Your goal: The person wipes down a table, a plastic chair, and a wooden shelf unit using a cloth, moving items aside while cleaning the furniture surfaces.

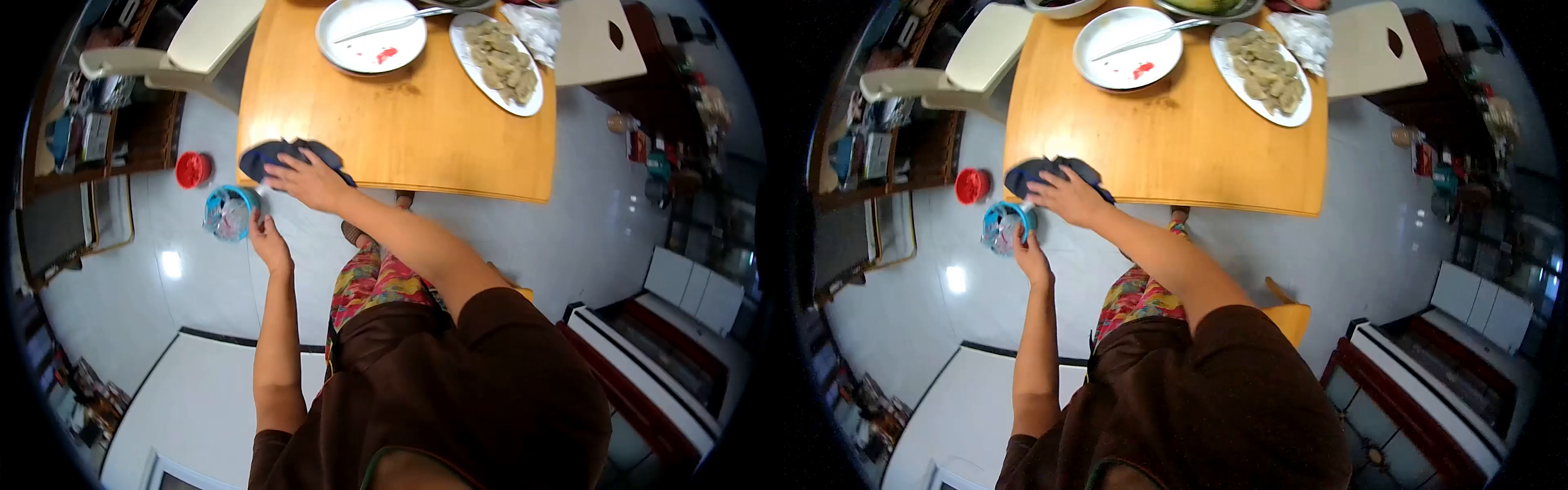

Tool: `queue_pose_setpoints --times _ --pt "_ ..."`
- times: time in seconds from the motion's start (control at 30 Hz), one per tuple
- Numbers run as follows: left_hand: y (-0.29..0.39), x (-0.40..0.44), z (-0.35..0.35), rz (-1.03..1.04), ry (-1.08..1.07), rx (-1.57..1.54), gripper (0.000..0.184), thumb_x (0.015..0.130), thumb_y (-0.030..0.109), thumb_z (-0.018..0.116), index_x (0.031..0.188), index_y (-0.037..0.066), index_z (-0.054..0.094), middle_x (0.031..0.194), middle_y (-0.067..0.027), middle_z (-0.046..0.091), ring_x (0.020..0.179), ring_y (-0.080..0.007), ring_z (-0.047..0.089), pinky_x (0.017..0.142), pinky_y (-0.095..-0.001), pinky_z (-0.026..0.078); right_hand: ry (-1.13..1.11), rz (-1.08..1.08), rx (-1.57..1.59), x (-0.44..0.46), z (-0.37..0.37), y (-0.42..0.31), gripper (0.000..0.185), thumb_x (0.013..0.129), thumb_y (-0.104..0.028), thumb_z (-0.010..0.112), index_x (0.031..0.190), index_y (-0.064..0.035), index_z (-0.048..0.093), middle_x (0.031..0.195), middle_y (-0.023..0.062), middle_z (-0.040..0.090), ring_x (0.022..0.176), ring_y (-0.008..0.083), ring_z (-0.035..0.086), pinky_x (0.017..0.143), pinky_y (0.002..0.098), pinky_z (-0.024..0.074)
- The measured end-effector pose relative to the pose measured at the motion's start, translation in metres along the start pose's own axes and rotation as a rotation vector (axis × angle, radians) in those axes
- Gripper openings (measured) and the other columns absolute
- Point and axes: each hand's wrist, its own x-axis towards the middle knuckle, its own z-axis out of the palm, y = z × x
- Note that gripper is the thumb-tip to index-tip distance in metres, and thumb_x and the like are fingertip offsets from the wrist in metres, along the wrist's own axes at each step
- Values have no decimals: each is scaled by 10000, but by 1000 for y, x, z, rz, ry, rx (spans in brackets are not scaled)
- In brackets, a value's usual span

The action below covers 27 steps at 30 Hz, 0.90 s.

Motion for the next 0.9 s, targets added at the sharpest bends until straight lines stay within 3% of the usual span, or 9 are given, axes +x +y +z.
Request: queue_pose_setpoints --times 0.1,0.17,0.2,0.3,0.37,0.47,0.6,0.7,0.9 --pt "58 6 12 419 -50 342 436 937 98 589 1363 28 520 1368 -165 523 1237 -304 512 980 -386 445 3 76 -115 -94 -37 12 515 890 -163 546 1400 -231 540 1520 -32 437 1378 244 403 1116 534 317" --pt "75 10 31 738 -122 533 460 922 82 592 1372 33 514 1423 -197 480 1295 -357 462 1052 -412 398 -75 218 -296 -171 -69 24 522 875 -201 568 1395 -239 544 1518 -42 434 1392 244 377 1136 555 278" --pt "78 9 44 748 -224 537 534 905 120 627 1415 58 479 1495 -198 415 1349 -399 404 1111 -463 331 -54 309 -328 -211 -76 33 520 883 -222 571 1402 -247 535 1521 -43 429 1408 245 355 1145 570 250" --pt "86 -4 85 941 -347 786 614 893 200 661 1459 111 441 1544 -170 358 1407 -399 329 1120 -522 305 -96 616 -394 -312 -111 56 504 921 -289 568 1420 -264 510 1529 -30 418 1437 247 311 1160 601 185" --pt "86 -16 109 924 -444 886 704 861 302 695 1498 211 409 1596 -151 273 1470 -406 212 1143 -613 216 30 814 -374 -349 -133 73 494 954 -305 542 1442 -255 486 1546 -13 393 1442 260 306 1158 604 179" --pt "104 -41 133 960 -507 966 750 843 364 715 1508 224 398 1615 -164 222 1481 -422 175 1146 -634 178 211 1089 -379 -378 -153 105 529 960 -311 529 1477 -241 445 1575 -4 348 1457 281 283 1153 618 171" --pt "120 -65 157 970 -586 1045 781 837 417 723 1518 246 380 1616 -195 199 1474 -444 174 1140 -640 184 275 1328 -435 -371 -163 140 527 959 -311 547 1472 -250 446 1574 5 345 1466 301 268 1137 638 203" --pt "132 -84 179 922 -641 1105 827 814 451 744 1523 253 367 1617 -200 188 1471 -446 182 1137 -645 188 308 1431 -466 -365 -175 168 533 956 -315 558 1473 -258 441 1571 9 347 1472 311 250 1116 649 246" --pt "144 -108 226 779 -612 1190 1008 691 527 823 1533 274 331 1606 -228 181 1437 -508 204 1123 -650 222 322 1385 -323 -356 -213 262 554 963 -325 561 1490 -257 405 1579 12 312 1445 326 280 1070 628 331"
